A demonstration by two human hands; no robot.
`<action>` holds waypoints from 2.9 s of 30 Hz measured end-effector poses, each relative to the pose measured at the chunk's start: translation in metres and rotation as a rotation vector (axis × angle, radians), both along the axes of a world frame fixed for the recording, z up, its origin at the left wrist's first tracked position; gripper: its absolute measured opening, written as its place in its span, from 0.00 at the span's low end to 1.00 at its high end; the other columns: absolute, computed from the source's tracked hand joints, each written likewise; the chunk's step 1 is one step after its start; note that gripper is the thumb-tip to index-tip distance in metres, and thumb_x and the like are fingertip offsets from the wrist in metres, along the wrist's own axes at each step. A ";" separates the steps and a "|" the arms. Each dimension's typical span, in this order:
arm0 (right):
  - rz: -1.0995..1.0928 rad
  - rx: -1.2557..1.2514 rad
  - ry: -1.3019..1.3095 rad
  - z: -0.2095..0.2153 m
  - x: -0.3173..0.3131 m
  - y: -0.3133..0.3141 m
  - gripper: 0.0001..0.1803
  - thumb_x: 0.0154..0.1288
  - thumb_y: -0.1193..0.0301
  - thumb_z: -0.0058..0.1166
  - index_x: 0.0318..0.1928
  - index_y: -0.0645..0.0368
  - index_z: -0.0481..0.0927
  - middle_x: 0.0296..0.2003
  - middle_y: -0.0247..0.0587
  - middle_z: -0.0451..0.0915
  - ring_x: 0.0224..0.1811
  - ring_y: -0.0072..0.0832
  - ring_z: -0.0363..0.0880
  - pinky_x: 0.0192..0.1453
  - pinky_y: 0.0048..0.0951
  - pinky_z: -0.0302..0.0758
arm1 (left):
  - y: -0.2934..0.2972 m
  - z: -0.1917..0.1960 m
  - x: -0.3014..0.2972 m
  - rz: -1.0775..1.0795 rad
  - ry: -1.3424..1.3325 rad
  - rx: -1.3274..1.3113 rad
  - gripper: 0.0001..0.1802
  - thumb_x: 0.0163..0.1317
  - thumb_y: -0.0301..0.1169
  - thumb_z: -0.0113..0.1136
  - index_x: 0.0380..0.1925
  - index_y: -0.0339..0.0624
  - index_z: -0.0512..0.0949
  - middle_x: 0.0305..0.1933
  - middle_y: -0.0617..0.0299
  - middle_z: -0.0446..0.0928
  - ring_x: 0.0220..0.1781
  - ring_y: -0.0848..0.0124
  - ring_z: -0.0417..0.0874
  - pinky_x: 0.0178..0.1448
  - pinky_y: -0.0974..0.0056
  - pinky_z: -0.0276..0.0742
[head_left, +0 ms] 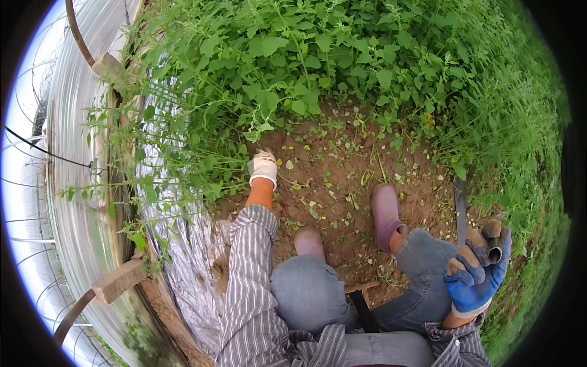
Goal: The person squats in a greenhouse and pulls weeds by hand from the soil around a row of plants. They repeatedly reach into the vegetation, uproot small plants, and toss them aside.
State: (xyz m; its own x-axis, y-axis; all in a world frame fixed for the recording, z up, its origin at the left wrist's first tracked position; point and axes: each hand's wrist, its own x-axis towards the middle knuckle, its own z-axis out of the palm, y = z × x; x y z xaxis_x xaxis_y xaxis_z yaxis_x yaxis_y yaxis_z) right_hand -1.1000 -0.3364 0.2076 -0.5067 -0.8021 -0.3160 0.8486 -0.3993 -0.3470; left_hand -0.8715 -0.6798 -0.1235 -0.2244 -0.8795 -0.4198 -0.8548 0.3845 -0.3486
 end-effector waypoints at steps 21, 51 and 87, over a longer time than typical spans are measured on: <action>0.101 -0.034 -0.047 0.005 0.005 0.007 0.16 0.71 0.56 0.32 0.46 0.54 0.66 0.29 0.40 0.67 0.16 0.21 0.60 0.26 0.26 0.59 | 0.142 0.028 0.134 -0.070 0.105 0.286 0.09 0.51 0.28 0.52 0.33 0.42 0.77 0.39 0.51 0.79 0.42 0.61 0.81 0.41 0.59 0.78; 0.026 0.046 0.002 0.004 0.004 0.004 0.16 0.72 0.56 0.29 0.42 0.54 0.63 0.27 0.38 0.61 0.15 0.21 0.58 0.23 0.28 0.59 | 0.033 0.000 0.093 -0.061 -0.071 -0.035 0.10 0.58 0.32 0.51 0.39 0.50 0.78 0.38 0.62 0.81 0.39 0.68 0.83 0.33 0.60 0.79; 0.035 0.081 0.002 0.007 0.008 -0.003 0.15 0.72 0.56 0.31 0.43 0.54 0.62 0.26 0.37 0.61 0.14 0.20 0.59 0.21 0.27 0.60 | -0.049 -0.001 0.112 -0.241 -0.223 -0.025 0.15 0.55 0.29 0.53 0.43 0.41 0.77 0.44 0.54 0.78 0.46 0.62 0.79 0.45 0.63 0.74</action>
State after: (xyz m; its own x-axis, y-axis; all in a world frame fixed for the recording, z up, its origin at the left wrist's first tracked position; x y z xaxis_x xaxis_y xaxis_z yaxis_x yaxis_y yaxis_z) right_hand -1.0920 -0.3392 0.2148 -0.4797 -0.7912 -0.3792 0.8606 -0.3402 -0.3789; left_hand -0.7593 -0.7292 -0.1247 -0.3325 -0.8227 -0.4611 -0.6418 0.5557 -0.5285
